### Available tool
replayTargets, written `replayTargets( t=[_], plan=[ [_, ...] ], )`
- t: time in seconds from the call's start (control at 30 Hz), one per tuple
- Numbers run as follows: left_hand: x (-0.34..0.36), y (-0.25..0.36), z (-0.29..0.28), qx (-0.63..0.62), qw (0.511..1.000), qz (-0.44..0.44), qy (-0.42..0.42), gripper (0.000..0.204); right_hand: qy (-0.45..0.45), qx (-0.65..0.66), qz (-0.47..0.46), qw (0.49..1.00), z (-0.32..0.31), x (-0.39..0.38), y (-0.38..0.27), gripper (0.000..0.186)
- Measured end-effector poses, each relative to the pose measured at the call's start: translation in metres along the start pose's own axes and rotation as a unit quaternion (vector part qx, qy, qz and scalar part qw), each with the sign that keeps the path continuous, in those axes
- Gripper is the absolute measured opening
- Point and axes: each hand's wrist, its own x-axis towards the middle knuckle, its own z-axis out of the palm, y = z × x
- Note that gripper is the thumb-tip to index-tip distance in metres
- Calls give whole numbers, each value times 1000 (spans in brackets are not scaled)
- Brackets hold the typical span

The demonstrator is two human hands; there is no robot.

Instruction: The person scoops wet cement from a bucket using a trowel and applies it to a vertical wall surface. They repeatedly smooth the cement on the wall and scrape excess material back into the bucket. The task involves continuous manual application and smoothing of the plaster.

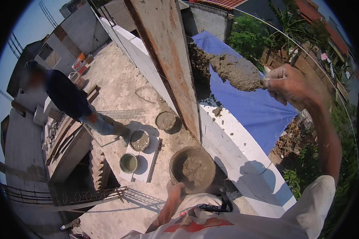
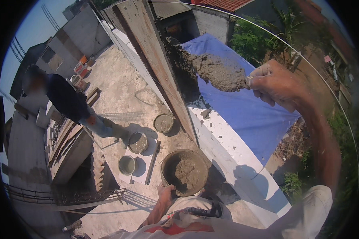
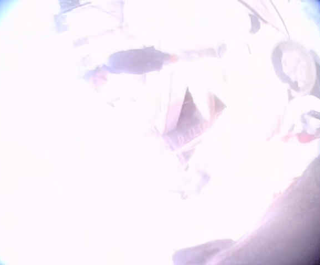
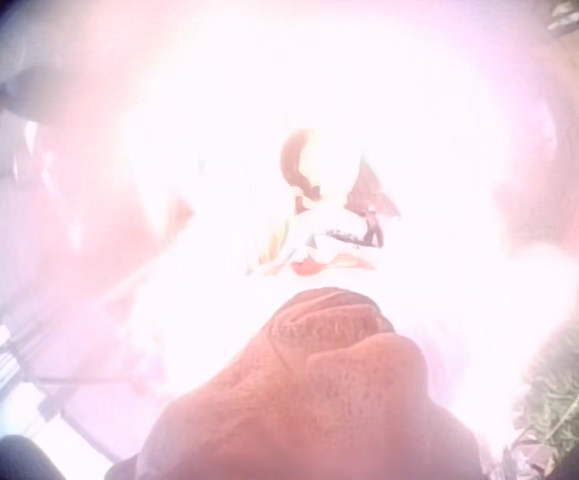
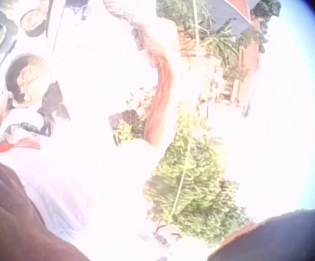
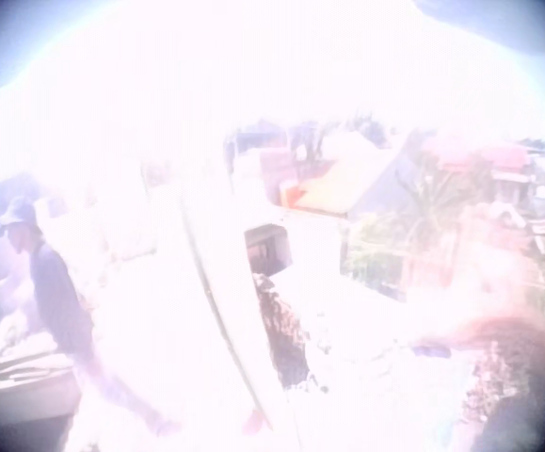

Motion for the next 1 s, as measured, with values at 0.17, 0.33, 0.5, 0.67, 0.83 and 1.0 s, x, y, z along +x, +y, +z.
replayTargets(
  t=[0.17, 0.33, 0.5, 0.67, 0.83, 1.0],
  plan=[
    [-7, 5, 12, -8, 1000, -3, -23, 40, 64, -167, -200, 963, -26, 88, -63, 27],
    [0, -10, -3, 8, 1000, -8, -6, 35, 58, -246, -279, 927, 49, 201, -127, 27],
    [3, -20, -8, -18, 1000, 17, 10, 31, 87, -209, -273, 935, 78, 180, -138, 21],
    [-18, 8, 34, -70, 997, 26, 1, 29, 112, -192, -210, 952, 79, 166, -111, 26],
    [10, 6, 36, -21, 998, 39, 37, 25, 264, 66, -281, 921, 111, 108, -37, 28],
    [9, 25, 37, 49, 990, 77, 103, 26, 230, 141, -250, 930, 189, -9, 63, 31]
  ],
)
